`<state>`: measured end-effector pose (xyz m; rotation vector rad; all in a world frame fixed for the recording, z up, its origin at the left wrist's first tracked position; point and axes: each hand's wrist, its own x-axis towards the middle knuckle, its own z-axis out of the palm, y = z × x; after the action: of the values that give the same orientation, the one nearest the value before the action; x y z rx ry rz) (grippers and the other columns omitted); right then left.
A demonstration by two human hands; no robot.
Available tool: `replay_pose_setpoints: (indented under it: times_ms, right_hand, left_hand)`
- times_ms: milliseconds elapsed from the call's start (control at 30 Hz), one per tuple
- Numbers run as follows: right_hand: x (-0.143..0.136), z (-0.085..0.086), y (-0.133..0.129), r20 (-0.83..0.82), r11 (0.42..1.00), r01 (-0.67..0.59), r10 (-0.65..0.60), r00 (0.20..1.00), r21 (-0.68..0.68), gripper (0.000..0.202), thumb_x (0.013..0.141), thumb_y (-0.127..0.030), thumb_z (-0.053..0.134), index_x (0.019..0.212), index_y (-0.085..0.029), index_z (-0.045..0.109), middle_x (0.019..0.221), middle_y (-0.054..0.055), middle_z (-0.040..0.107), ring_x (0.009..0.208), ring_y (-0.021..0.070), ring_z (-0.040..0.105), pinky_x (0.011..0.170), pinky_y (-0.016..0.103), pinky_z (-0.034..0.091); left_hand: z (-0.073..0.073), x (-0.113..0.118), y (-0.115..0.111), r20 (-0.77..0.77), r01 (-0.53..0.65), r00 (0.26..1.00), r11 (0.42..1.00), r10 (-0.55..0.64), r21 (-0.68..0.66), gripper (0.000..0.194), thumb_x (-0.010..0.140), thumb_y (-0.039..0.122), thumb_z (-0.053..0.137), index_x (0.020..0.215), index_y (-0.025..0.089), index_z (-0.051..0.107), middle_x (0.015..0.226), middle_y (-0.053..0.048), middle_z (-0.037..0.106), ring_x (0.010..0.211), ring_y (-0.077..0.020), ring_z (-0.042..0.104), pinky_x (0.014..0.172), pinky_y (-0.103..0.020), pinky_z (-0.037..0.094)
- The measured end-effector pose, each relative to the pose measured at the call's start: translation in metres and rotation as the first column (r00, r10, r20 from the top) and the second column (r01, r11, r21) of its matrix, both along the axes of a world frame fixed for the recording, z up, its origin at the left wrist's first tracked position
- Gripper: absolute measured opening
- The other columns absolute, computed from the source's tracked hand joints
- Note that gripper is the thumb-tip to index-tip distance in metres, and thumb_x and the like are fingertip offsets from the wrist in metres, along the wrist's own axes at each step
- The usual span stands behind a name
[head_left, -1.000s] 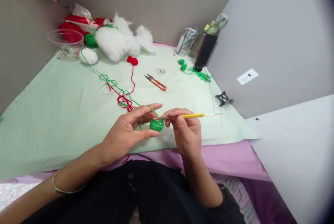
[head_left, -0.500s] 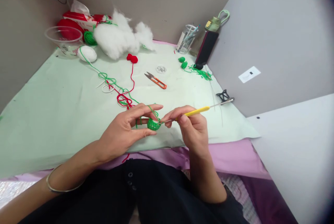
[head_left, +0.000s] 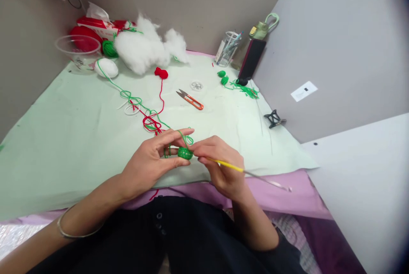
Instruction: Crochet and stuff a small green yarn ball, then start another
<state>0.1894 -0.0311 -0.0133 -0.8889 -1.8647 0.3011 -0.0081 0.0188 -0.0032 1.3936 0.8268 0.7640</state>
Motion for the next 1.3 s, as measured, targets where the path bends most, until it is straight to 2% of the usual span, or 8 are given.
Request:
replay_pose_setpoints:
  times_ms: [100,200,333,500,633,867,1167,1300]
  right_hand:
    - [-0.007,-0.01,-0.002,0.099,0.956,0.142,-0.172,0.98,0.258,0.023,0.099,-0.014,0.054,0.117,-0.023,0.067,0.108,0.011,0.076,0.096,0.0206,0.072,0.074,0.036,0.064]
    - [-0.013,-0.021,-0.005,0.147,0.834,0.29,-0.398,0.906,0.47,0.027,0.094,-0.011,0.061,0.114,-0.027,0.07,0.102,0.008,0.075,0.095,0.0212,0.071,0.074,0.034,0.065]
    - [-0.016,-0.027,-0.006,0.124,0.779,0.319,-0.449,0.885,0.54,0.033,0.087,-0.004,0.068,0.114,-0.023,0.074,0.095,0.007,0.072,0.093,0.0202,0.068,0.075,0.032,0.065]
    - [-0.016,-0.02,-0.002,-0.166,0.934,0.239,-0.2,0.966,0.267,0.034,0.096,-0.011,0.062,0.123,-0.029,0.073,0.103,0.007,0.075,0.092,0.0191,0.072,0.071,0.033,0.064]
    - [-0.013,-0.011,-0.001,-0.355,0.996,0.082,-0.066,0.932,0.028,0.027,0.099,-0.018,0.058,0.117,-0.03,0.075,0.101,0.006,0.077,0.09,0.0197,0.074,0.07,0.035,0.063]
    - [-0.005,-0.007,-0.009,-0.485,0.985,0.016,-0.1,0.869,-0.174,0.021,0.098,-0.019,0.061,0.106,-0.027,0.078,0.091,0.004,0.076,0.077,0.0165,0.073,0.07,0.033,0.061]
    - [0.001,-0.006,-0.002,-0.714,0.919,-0.202,-0.111,0.691,-0.338,0.012,0.092,-0.026,0.07,0.09,-0.019,0.079,0.075,0.004,0.073,0.057,0.0135,0.068,0.051,0.026,0.057]
    - [0.0,-0.003,-0.001,-0.733,0.889,-0.278,-0.09,0.674,-0.364,0.015,0.093,-0.027,0.068,0.087,-0.018,0.078,0.073,0.003,0.072,0.052,0.0125,0.065,0.046,0.024,0.053]
  left_hand:
    - [0.0,0.005,-0.006,0.049,-0.052,0.997,0.992,0.058,-0.117,0.063,0.074,0.03,0.087,0.134,0.025,0.069,0.094,0.0,0.067,0.091,-0.0163,0.065,0.085,-0.029,0.055]
    - [-0.002,0.009,-0.014,0.094,-0.114,0.988,0.991,0.121,-0.077,0.054,0.082,0.033,0.081,0.134,0.026,0.068,0.104,-0.002,0.068,0.099,-0.0162,0.064,0.091,-0.028,0.053]
    - [-0.006,0.01,-0.021,0.18,-0.127,0.974,0.989,0.139,-0.08,0.043,0.091,0.035,0.073,0.133,0.032,0.069,0.111,0.0,0.067,0.107,-0.0142,0.061,0.1,-0.025,0.047]
    - [-0.006,0.008,-0.013,0.411,0.138,0.909,0.882,0.067,-0.45,0.054,0.084,0.036,0.08,0.136,0.03,0.067,0.104,-0.002,0.067,0.103,-0.0151,0.06,0.093,-0.024,0.046]
    - [-0.003,0.006,-0.006,0.44,0.201,0.898,0.861,0.029,-0.467,0.061,0.078,0.029,0.085,0.137,0.028,0.066,0.107,-0.003,0.066,0.108,-0.0166,0.059,0.098,-0.026,0.044]
    - [-0.004,-0.004,0.003,0.287,0.148,0.956,0.943,-0.06,-0.297,0.062,0.075,0.025,0.086,0.134,0.034,0.069,0.099,0.0,0.059,0.097,-0.0133,0.057,0.087,-0.023,0.046]
    - [-0.006,-0.015,0.017,0.133,0.29,0.952,0.949,-0.274,-0.121,0.057,0.079,0.025,0.081,0.134,0.033,0.069,0.101,-0.003,0.06,0.092,-0.0159,0.057,0.082,-0.025,0.049]
    - [-0.004,-0.013,0.014,0.117,0.262,0.962,0.957,-0.248,-0.123,0.056,0.081,0.027,0.079,0.135,0.03,0.069,0.106,-0.006,0.065,0.098,-0.0198,0.06,0.085,-0.028,0.051]
